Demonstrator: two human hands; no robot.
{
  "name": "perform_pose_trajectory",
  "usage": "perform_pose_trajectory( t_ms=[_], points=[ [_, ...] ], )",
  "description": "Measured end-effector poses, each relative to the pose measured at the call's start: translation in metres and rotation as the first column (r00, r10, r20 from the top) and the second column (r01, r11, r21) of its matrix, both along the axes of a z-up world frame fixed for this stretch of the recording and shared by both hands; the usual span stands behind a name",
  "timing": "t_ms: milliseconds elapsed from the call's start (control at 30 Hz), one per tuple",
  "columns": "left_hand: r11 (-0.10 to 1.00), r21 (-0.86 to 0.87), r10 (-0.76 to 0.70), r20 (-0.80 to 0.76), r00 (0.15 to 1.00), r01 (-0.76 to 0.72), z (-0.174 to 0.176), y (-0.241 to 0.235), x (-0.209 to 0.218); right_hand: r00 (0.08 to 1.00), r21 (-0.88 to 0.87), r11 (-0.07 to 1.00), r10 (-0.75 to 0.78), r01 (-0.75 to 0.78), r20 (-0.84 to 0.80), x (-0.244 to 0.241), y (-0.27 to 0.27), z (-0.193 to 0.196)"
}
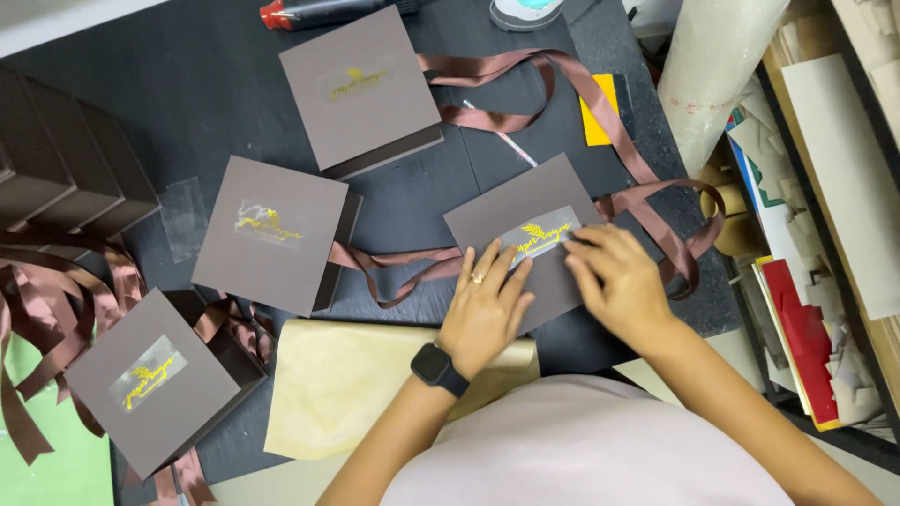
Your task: Applying logo stickers to box lids and securing them with a handheld heat press.
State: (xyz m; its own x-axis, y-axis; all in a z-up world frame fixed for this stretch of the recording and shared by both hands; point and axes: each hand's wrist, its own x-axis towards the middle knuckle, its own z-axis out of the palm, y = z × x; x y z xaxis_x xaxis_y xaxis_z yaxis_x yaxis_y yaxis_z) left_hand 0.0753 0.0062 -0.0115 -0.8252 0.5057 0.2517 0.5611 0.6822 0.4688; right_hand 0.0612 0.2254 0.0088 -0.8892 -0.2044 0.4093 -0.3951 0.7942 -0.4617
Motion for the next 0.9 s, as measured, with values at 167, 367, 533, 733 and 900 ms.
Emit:
perform_pose_trajectory(
  t_ms=[167,367,533,733,900],
  points=[
    [0.996,-0.083,0.022,-0.005,1.000,-0.022,-0.001,0.004,0.012,0.978,0.290,0.934,0.190,-0.207,0.085,0.015,-0.019,-0.005],
    [0.997,-0.049,0.060,-0.069,0.996,-0.064,-0.018,0.007,0.021,0.940,0.267,0.906,0.283,-0.328,0.193,0.004,-0.017,-0.023],
    [0.993,0.007,0.119,-0.149,0.982,-0.119,-0.016,0.008,0.022,0.975,0.393,0.897,0.152,-0.204,0.160,-0.019,0.022,-0.029],
    [0.977,0.140,0.168,-0.051,0.984,-0.160,-0.002,-0.003,0.010,0.953,0.189,0.962,0.143,-0.198,0.268,-0.037,0.063,-0.037],
    [0.940,0.049,0.336,0.032,0.941,-0.337,0.018,-0.007,-0.014,0.971,-0.011,0.993,0.118,-0.119,0.207,-0.049,0.081,-0.028]
  ],
)
